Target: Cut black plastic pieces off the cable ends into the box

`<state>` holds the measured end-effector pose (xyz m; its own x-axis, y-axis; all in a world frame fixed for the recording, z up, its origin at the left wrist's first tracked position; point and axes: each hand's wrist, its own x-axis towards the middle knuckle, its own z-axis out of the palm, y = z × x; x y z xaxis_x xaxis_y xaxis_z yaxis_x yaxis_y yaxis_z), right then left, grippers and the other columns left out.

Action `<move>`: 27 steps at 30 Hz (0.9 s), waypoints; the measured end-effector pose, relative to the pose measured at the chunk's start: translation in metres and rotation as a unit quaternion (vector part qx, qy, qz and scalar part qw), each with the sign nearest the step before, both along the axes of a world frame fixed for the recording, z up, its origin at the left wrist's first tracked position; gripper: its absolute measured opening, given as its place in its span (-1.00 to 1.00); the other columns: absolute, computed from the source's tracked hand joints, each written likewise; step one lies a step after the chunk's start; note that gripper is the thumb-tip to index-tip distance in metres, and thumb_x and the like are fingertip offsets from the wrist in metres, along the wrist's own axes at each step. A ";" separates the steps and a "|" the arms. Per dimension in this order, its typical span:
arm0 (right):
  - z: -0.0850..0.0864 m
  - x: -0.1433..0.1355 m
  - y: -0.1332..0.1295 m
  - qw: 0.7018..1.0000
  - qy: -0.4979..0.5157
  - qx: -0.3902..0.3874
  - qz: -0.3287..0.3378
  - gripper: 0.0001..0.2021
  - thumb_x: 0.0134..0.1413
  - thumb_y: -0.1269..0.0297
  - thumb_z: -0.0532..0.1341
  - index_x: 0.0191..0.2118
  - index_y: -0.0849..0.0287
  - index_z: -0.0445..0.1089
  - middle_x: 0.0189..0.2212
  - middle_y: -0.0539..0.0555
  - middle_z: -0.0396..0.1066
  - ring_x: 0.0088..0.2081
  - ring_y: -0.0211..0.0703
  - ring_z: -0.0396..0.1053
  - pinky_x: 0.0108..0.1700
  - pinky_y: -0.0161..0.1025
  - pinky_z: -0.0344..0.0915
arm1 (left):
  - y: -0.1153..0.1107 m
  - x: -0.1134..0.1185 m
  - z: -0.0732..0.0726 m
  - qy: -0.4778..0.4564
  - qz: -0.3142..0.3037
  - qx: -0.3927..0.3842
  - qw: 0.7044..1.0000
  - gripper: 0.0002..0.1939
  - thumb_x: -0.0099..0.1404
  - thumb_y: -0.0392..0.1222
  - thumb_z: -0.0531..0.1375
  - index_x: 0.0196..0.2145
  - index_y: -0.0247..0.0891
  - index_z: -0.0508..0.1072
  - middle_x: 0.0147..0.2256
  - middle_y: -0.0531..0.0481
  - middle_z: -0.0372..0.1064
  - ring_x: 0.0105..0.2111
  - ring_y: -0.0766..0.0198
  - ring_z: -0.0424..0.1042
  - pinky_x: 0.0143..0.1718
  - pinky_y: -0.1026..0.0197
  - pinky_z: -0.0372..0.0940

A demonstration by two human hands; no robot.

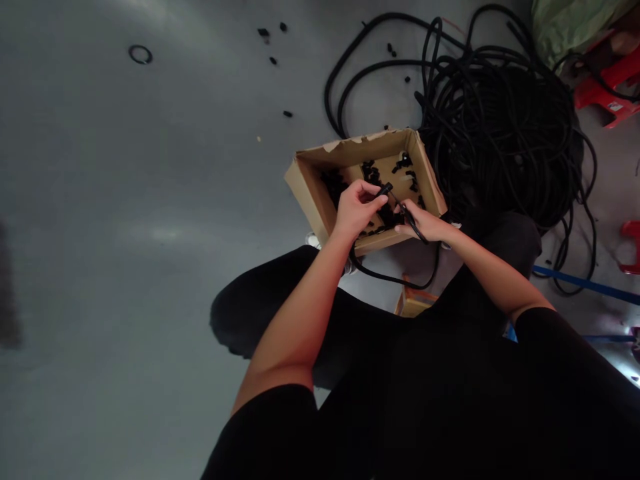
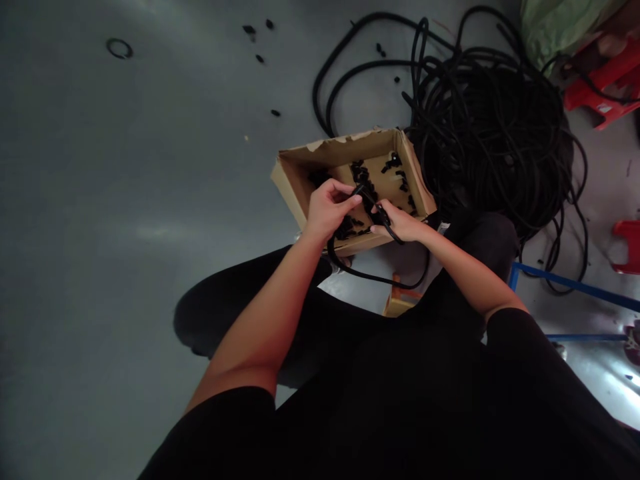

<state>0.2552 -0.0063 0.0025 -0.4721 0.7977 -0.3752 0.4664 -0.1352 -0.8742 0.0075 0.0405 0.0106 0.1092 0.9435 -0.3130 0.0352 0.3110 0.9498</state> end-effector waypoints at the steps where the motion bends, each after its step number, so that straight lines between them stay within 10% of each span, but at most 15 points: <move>1: 0.001 -0.001 0.000 1.000 -0.003 0.005 0.004 -0.38 0.34 -0.15 0.50 0.25 0.11 0.34 -0.13 0.00 0.41 -0.12 -0.01 0.42 0.10 0.01 0.48 | 0.000 0.001 0.002 0.013 -0.007 0.003 1.000 -0.38 0.08 0.12 0.76 -0.25 -0.14 0.48 -0.21 0.00 0.57 -0.15 0.11 0.56 -0.04 0.13 0.47; 10: 0.004 -0.010 0.002 0.999 -0.022 -0.020 -0.014 -0.39 0.32 -0.27 0.38 0.18 0.08 0.33 0.16 0.26 0.58 0.13 0.16 0.55 0.36 0.14 0.47 | -0.007 0.008 0.004 0.083 -0.038 0.016 0.996 -0.59 0.19 -0.14 0.70 -0.26 -0.16 0.54 -0.22 0.00 0.62 -0.19 0.10 0.53 -0.04 0.13 0.41; 27: 0.000 -0.006 -0.002 0.998 -0.029 -0.005 -0.056 -0.42 0.41 -0.38 0.34 0.06 0.07 0.40 -0.16 0.06 0.51 -0.07 0.02 0.47 0.14 -0.04 0.39 | -0.008 0.010 -0.007 0.025 -0.047 -0.013 0.998 -0.58 0.27 -0.12 0.74 -0.27 -0.20 0.58 -0.31 0.00 0.63 -0.31 0.14 0.59 -0.20 0.19 0.43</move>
<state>0.2489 -0.0087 0.0026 -0.3571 0.8405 -0.4075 0.4971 -0.1984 -0.8447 0.0175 0.0326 0.0034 0.1807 0.9214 -0.3441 0.1127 0.3282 0.9379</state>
